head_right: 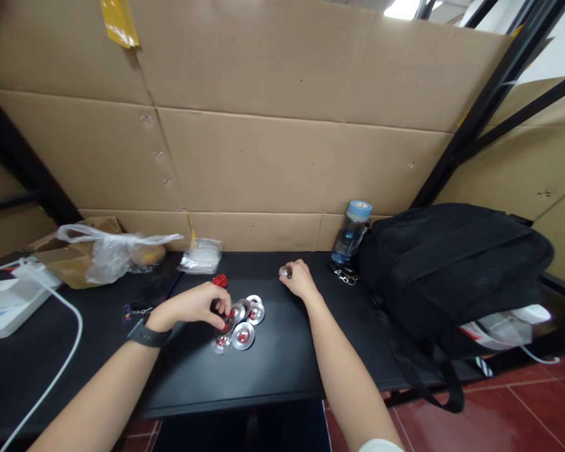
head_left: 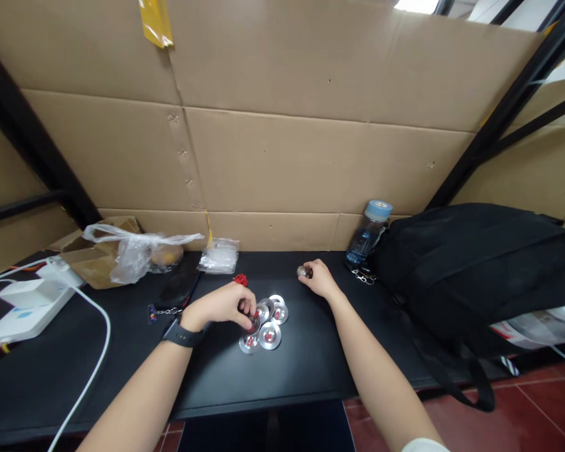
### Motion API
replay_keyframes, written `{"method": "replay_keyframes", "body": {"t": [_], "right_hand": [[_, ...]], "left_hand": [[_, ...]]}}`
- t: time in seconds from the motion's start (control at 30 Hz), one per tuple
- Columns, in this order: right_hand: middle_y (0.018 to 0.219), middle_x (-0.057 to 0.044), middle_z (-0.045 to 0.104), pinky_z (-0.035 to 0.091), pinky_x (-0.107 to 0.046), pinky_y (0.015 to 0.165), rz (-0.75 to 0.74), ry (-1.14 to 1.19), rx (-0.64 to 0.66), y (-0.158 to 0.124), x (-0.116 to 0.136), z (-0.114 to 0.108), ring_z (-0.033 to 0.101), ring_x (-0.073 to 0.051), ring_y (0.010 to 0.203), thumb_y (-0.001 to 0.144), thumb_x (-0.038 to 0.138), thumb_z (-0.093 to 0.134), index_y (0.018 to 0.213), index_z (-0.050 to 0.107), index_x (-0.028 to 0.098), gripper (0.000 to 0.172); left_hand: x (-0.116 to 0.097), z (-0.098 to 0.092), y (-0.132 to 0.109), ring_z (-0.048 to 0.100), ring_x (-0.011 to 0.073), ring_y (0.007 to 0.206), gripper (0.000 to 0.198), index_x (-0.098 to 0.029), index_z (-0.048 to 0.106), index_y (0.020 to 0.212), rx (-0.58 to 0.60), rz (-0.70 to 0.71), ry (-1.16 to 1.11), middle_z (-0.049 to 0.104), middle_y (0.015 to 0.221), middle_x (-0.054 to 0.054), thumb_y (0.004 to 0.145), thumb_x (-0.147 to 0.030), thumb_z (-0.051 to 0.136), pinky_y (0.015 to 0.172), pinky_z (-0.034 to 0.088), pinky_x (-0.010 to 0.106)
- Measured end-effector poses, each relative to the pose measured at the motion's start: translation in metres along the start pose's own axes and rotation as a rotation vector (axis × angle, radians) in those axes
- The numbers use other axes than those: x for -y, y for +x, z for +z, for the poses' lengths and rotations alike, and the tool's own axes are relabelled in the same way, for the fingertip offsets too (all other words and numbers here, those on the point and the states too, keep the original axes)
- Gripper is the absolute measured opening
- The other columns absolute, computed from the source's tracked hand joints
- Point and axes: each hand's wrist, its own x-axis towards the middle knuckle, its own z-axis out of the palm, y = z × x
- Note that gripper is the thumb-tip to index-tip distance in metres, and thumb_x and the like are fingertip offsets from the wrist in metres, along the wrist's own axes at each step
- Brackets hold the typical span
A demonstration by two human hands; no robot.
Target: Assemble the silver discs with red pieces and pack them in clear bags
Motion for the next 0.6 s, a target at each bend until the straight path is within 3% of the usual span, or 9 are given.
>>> {"method": "replay_keyframes", "body": {"t": [0.13,0.33,0.53,0.6], "right_hand": [[0.114,-0.012,0.058,0.045,-0.041,0.093,-0.021,-0.058,-0.044,-0.005,0.008,-0.003,0.056,-0.029,0.104,0.077,0.027,0.080,0.119,0.068,0.020,0.044],[0.117,-0.009,0.055,0.044,-0.044,0.096,-0.166,0.036,-0.061,-0.012,0.033,-0.007,0.052,-0.028,0.106,0.080,0.025,0.075,0.119,0.065,0.025,0.040],[0.119,-0.008,0.056,0.043,-0.044,0.102,-0.395,0.266,0.038,-0.025,0.068,-0.013,0.054,-0.025,0.112,0.087,0.026,0.072,0.119,0.064,0.026,0.034],[0.118,-0.008,0.058,0.048,-0.039,0.096,-0.452,0.376,0.101,-0.031,0.081,-0.015,0.058,-0.024,0.109,0.087,0.028,0.072,0.121,0.064,0.027,0.035]], "left_hand": [[-0.002,0.011,0.003,0.063,0.0137,0.065,0.009,-0.021,0.074,0.079,-0.003,-0.005,0.006,0.070,0.073,-0.001,0.070,-0.020,0.076,0.062,0.042,0.021],[-0.014,0.020,0.007,0.064,0.0140,0.063,0.022,-0.022,0.068,0.074,-0.062,-0.001,0.071,0.070,0.069,-0.003,0.061,-0.005,0.061,0.060,0.042,0.021],[-0.029,0.010,0.001,0.064,0.0134,0.063,0.031,-0.021,0.061,0.086,-0.131,-0.001,0.035,0.069,0.071,-0.005,0.058,-0.007,0.062,0.060,0.045,0.020],[-0.029,0.004,-0.001,0.064,0.0130,0.063,0.034,-0.021,0.059,0.091,-0.170,0.002,-0.045,0.068,0.071,-0.005,0.060,-0.008,0.062,0.060,0.046,0.019]]}}
